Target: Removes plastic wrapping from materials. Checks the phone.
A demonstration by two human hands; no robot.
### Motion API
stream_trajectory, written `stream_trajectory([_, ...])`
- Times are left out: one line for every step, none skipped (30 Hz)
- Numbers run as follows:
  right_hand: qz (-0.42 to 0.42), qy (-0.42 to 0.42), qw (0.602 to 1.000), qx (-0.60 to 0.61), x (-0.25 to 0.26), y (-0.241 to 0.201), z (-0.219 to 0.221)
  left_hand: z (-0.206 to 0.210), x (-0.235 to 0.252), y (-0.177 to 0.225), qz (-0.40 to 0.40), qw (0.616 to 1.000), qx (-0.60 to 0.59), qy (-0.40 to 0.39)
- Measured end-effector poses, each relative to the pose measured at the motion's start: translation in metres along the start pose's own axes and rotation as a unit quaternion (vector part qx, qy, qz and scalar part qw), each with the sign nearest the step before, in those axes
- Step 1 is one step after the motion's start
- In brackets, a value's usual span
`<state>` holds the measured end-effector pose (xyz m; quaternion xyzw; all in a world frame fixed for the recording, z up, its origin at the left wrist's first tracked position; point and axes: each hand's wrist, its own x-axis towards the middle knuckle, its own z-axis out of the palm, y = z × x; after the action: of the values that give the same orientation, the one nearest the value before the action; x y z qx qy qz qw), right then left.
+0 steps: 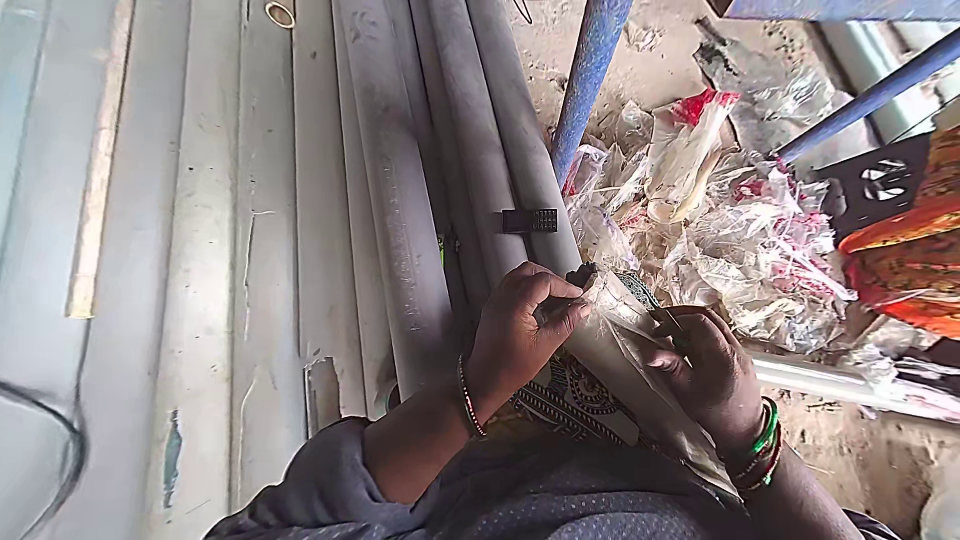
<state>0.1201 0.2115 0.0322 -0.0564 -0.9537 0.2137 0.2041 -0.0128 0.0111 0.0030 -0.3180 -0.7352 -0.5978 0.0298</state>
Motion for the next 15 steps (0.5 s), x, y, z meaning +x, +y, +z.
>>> stream_trajectory([0.01, -0.008, 1.0, 0.025, 0.0, 0.0, -0.003, 0.0, 0.001, 0.001, 0.006, 1.0, 0.004, 0.002])
stream_trajectory([0.024, -0.012, 0.999, 0.04, 0.001, -0.001, -0.006, 0.0, 0.001, 0.001, 0.011, 1.0, 0.005, 0.004])
stream_trajectory([0.042, -0.015, 0.998, 0.045, 0.002, -0.004, -0.01, -0.001, 0.002, 0.002, 0.015, 1.0, 0.005, 0.003])
stream_trajectory([0.051, -0.015, 0.998, 0.035, 0.004, -0.007, -0.012, -0.001, 0.003, 0.002, 0.017, 1.0, 0.006, 0.002])
stream_trajectory([0.05, -0.013, 0.999, 0.018, 0.006, -0.01, -0.015, -0.001, 0.004, 0.002, 0.015, 1.0, 0.007, -0.002])
stream_trajectory([0.042, -0.009, 0.999, 0.002, 0.009, -0.014, -0.016, -0.002, 0.005, 0.003, 0.006, 1.0, 0.007, -0.009])
stream_trajectory([0.028, -0.004, 1.0, -0.011, 0.012, -0.018, -0.017, -0.003, 0.005, 0.005, -0.007, 1.0, 0.005, -0.019])
stream_trajectory([0.012, 0.001, 1.0, -0.023, 0.016, -0.023, -0.018, -0.005, 0.006, 0.006, -0.024, 0.999, 0.0, -0.029])
stream_trajectory([-0.002, 0.003, 0.999, -0.034, 0.019, -0.03, -0.018, -0.006, 0.007, 0.008, -0.041, 0.998, -0.008, -0.039])
stream_trajectory([-0.016, 0.002, 0.999, -0.049, 0.022, -0.036, -0.018, -0.007, 0.007, 0.01, -0.061, 0.997, -0.02, -0.051])
stream_trajectory([-0.031, 0.0, 0.997, -0.066, 0.026, -0.042, -0.017, -0.009, 0.008, 0.011, -0.081, 0.994, -0.034, -0.064])
stream_trajectory([-0.045, -0.004, 0.995, -0.084, 0.029, -0.047, -0.017, -0.01, 0.009, 0.013, -0.095, 0.992, -0.046, -0.074])
stream_trajectory([-0.058, -0.01, 0.993, -0.102, 0.033, -0.052, -0.016, -0.011, 0.01, 0.014, -0.107, 0.989, -0.056, -0.082])
stream_trajectory([-0.067, -0.016, 0.991, -0.118, 0.036, -0.056, -0.016, -0.013, 0.011, 0.015, -0.119, 0.987, -0.062, -0.089])
stream_trajectory([-0.074, -0.021, 0.988, -0.131, 0.039, -0.059, -0.015, -0.014, 0.011, 0.015, -0.125, 0.985, -0.066, -0.094])
